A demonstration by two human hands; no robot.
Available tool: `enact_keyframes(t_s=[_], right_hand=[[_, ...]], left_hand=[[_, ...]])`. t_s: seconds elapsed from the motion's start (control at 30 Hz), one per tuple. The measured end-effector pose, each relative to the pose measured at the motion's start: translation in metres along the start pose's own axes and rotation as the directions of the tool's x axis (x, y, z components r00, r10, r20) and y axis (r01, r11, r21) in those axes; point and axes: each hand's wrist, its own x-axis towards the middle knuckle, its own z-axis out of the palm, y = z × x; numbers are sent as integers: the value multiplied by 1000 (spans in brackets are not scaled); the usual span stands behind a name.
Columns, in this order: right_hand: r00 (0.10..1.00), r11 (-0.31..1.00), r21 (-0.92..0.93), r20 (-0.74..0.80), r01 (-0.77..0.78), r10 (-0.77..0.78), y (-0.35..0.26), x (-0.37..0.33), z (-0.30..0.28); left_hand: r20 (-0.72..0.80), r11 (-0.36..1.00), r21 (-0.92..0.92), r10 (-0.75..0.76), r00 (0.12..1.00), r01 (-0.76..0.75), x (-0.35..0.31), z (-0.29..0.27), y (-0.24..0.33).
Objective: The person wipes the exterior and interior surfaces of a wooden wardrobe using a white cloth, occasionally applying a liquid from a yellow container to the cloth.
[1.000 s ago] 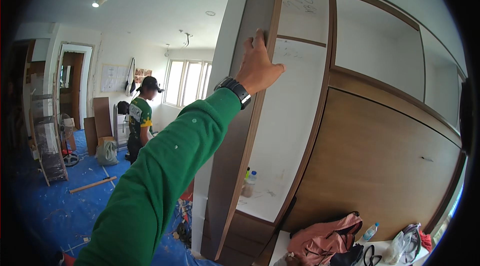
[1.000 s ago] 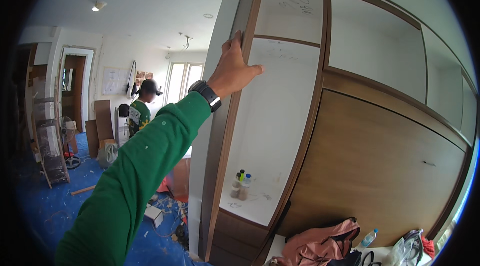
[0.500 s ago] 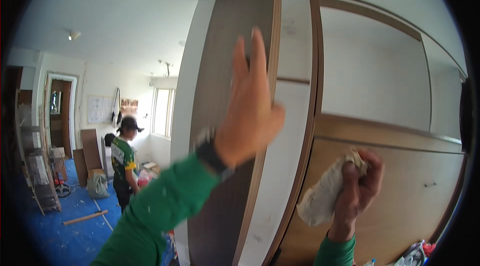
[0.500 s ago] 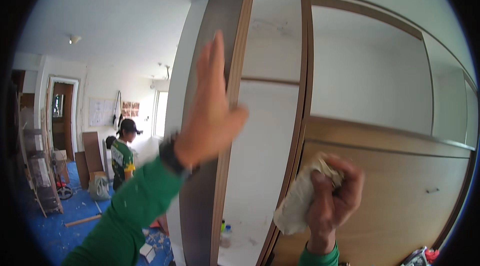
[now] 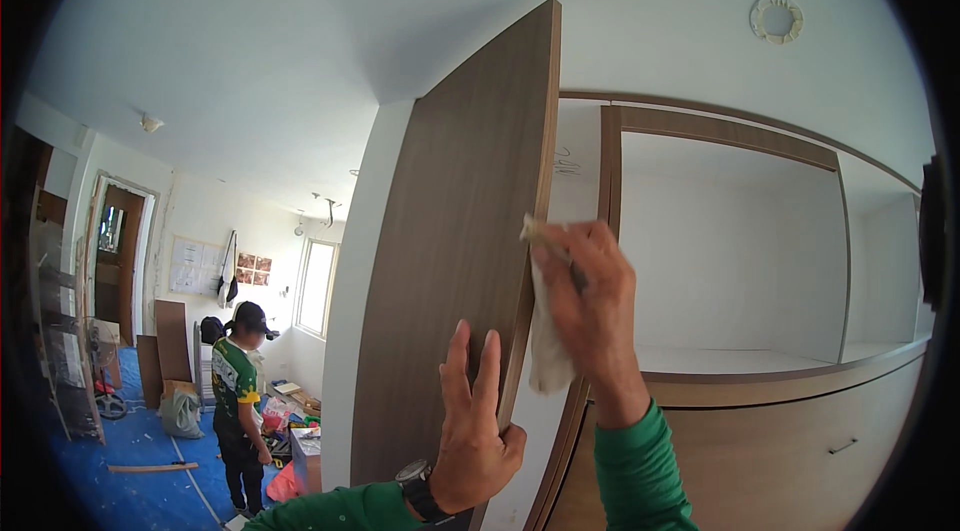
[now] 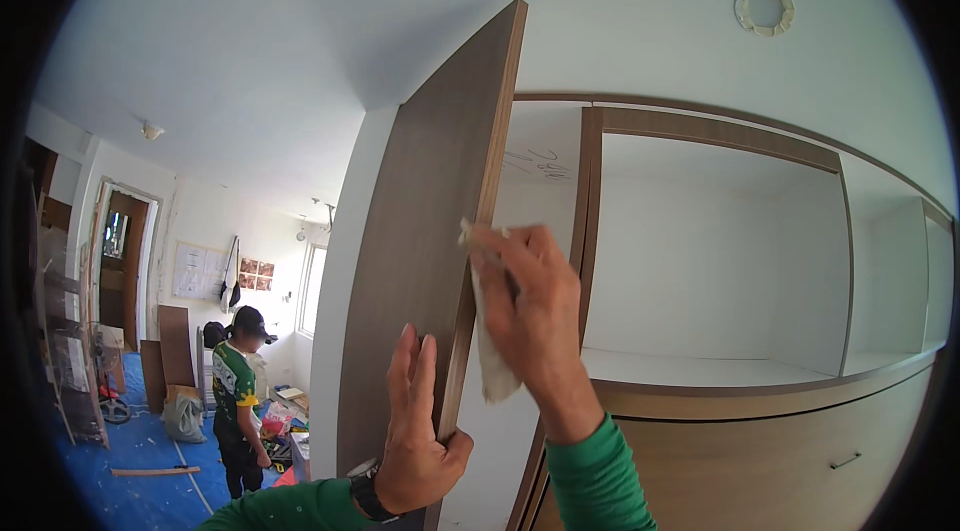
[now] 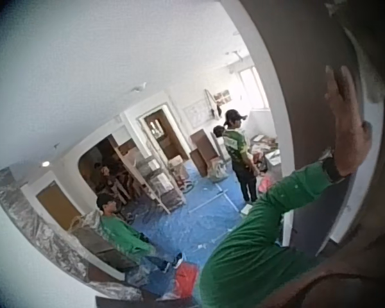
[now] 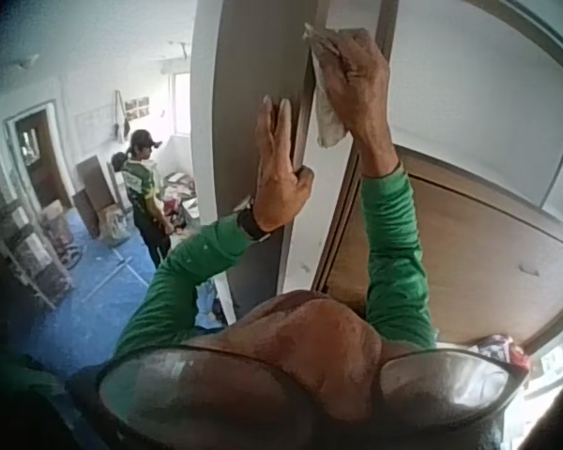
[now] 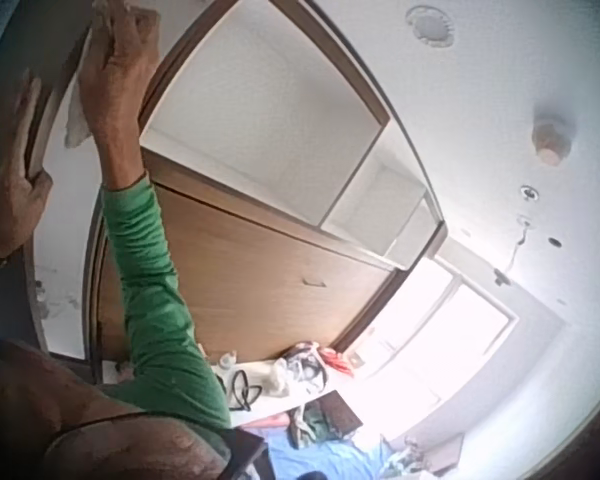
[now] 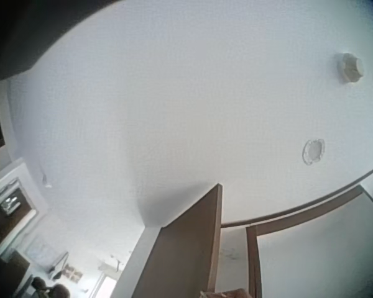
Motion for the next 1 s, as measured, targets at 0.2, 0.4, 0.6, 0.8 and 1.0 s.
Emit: enact_keyframes(t_s=[0.2,0.4,0.6,0.8,1.0], right_hand=[[996,997,-31,-43,75,-76,20,-8,-6],[983,972,-154,-70,-178,169,34,123,-13],[982,980,-68,6,187,-187,35,29,-3],[992,981,-148,13,126,-125,37,45,-5],[995,969,-242,-73,52,-72,39,102,-8]], left_hand=[[-4,1000,-14,11,1000,-11,0,15,1],[-12,996,-93,15,1000,-16,2,24,4],[-9,1000,-29,-6,1000,5,0,14,-2],[-6,998,-58,26,1000,-26,1,18,-3],[-3,997,-71,25,1000,-25,5,15,4]])
